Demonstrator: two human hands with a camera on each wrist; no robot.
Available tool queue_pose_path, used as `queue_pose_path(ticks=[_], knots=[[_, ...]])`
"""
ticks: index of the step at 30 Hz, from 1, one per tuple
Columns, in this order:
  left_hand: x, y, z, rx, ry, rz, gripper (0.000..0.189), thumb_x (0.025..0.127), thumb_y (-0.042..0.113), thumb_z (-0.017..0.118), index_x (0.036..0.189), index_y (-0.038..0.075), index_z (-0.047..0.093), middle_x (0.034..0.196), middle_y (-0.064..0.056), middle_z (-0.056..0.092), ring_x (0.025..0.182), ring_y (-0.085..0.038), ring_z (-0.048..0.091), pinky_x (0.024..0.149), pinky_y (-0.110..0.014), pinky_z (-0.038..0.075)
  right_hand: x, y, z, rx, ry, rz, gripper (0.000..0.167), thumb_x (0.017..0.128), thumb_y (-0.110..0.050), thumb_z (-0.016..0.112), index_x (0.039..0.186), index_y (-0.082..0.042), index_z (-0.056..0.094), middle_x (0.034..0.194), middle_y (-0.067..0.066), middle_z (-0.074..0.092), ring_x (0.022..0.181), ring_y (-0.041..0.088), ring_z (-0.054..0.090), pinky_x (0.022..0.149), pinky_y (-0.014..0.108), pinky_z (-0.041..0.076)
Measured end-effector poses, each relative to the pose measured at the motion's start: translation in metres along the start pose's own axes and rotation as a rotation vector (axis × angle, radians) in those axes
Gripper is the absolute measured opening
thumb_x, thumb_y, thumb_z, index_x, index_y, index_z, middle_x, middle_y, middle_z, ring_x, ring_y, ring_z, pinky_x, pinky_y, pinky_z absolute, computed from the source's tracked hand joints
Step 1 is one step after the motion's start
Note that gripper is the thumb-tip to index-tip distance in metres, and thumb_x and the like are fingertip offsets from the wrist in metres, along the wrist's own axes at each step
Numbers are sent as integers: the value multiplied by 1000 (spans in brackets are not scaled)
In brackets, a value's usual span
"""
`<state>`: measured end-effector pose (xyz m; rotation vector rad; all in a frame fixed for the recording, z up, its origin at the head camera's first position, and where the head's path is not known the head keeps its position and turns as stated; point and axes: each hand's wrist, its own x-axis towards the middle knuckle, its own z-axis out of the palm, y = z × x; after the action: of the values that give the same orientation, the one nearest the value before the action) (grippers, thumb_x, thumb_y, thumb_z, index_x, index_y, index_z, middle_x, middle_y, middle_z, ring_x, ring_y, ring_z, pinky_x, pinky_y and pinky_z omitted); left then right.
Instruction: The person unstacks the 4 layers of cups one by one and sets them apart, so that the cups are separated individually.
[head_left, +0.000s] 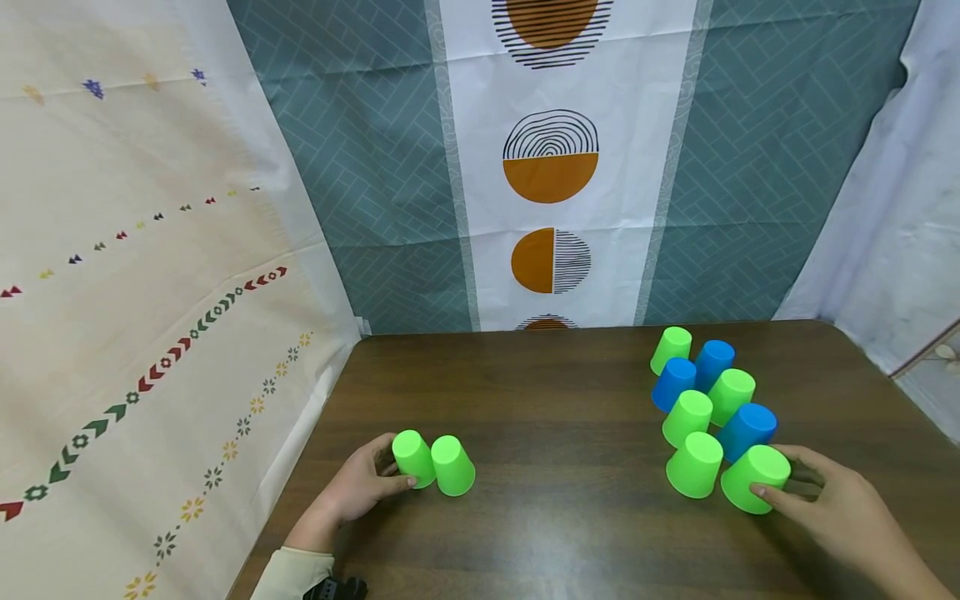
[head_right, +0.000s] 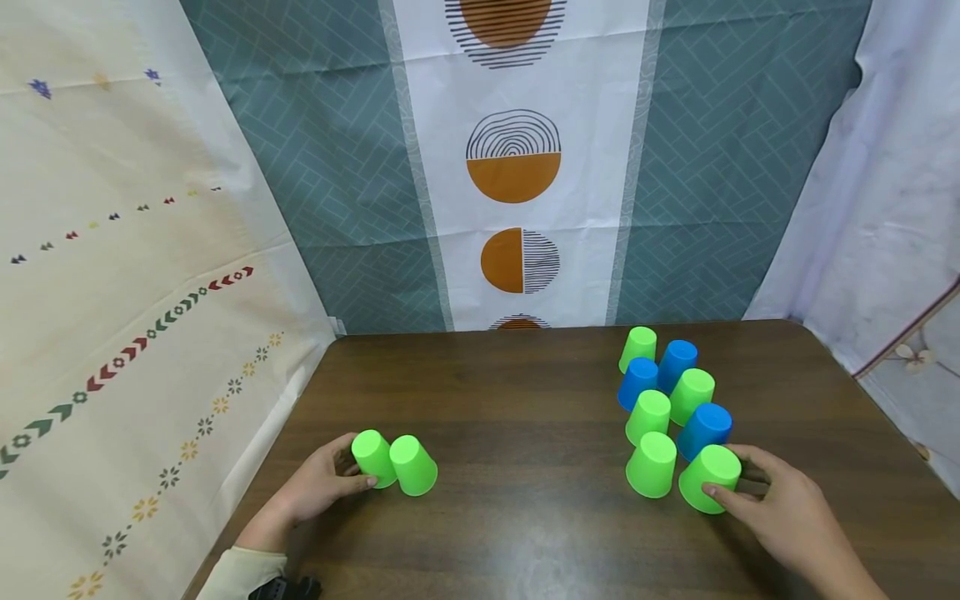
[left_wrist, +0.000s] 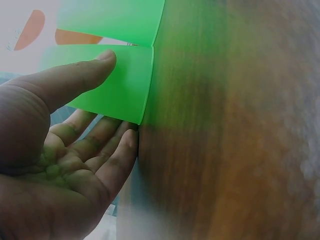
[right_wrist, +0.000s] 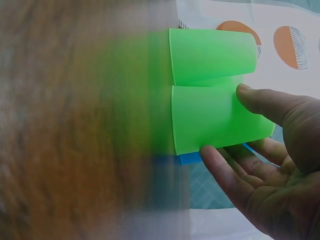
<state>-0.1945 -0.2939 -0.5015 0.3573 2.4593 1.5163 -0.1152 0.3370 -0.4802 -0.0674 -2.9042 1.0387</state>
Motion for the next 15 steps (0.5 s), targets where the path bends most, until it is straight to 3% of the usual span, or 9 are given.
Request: queue_pose_path(ticks=[15], knots=[[0, 1, 0, 4, 2, -2, 58, 88, 11, 86, 138, 4, 57, 142, -16, 58, 142, -42, 48, 116, -49, 43, 0, 1, 1, -7, 3, -7, 71, 91, -45, 82, 138, 2, 58, 129, 36, 63, 104, 52, 69, 63, 44, 61]])
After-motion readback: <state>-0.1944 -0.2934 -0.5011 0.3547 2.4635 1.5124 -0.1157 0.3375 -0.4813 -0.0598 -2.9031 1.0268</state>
